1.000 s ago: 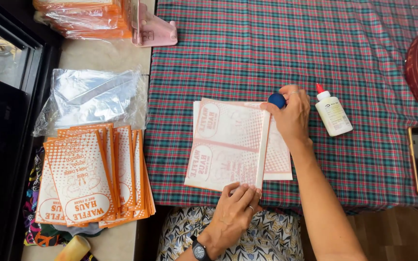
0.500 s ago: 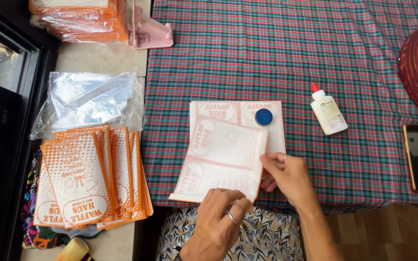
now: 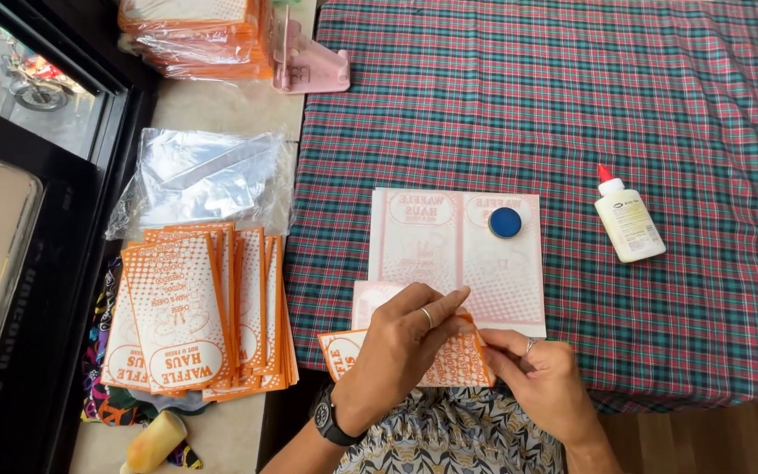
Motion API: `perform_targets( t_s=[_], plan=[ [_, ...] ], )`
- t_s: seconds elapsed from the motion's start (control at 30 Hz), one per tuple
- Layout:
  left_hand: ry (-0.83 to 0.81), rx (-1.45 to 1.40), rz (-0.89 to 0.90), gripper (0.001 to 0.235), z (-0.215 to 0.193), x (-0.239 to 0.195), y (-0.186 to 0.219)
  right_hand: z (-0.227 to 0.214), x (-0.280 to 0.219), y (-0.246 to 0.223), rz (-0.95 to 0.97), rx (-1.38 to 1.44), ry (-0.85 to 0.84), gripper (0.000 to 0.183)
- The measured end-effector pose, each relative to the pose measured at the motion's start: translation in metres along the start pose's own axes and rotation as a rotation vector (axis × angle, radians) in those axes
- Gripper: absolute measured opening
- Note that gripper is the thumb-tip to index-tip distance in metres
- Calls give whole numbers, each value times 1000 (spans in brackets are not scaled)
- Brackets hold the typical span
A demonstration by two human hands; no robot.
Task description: Folding and gluing paper sheets to assemble food bags
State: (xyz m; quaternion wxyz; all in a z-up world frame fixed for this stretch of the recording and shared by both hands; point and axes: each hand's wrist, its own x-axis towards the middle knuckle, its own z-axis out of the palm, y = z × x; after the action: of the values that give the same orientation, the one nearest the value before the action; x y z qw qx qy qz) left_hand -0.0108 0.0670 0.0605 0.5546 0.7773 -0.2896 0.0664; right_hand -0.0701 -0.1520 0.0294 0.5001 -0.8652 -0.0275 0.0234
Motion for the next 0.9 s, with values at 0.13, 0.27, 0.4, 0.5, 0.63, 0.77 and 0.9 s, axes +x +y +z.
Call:
perform_targets(
  t_s=[0.13,0.27,0.4,0.5,0.63,0.77,0.9],
  plan=[
    [-18,10,-53,34,-6,7,7,2,0,-3,-44,64,4,25],
    [-20,-36,-89,20,-10,9,8,3,1,-6,-36,73,-5,25],
    [-18,-59,-108,13,-13,12,12,3,0,-8,-10,140,-24,24],
    [28,-53,-92,10,-17,14,16,1,1,-27,-14,324,-40,43],
    [53,-58,-111,8,-32,25,28,-6,-8,-22,-174,363,-24,43],
    [30,-115,-143,5,-39,30,32,-10,-3,-20,-418,153,5,16],
    [-5,30,-159,6,-40,30,25,-13,-1,-29,-422,151,37,7]
  ],
)
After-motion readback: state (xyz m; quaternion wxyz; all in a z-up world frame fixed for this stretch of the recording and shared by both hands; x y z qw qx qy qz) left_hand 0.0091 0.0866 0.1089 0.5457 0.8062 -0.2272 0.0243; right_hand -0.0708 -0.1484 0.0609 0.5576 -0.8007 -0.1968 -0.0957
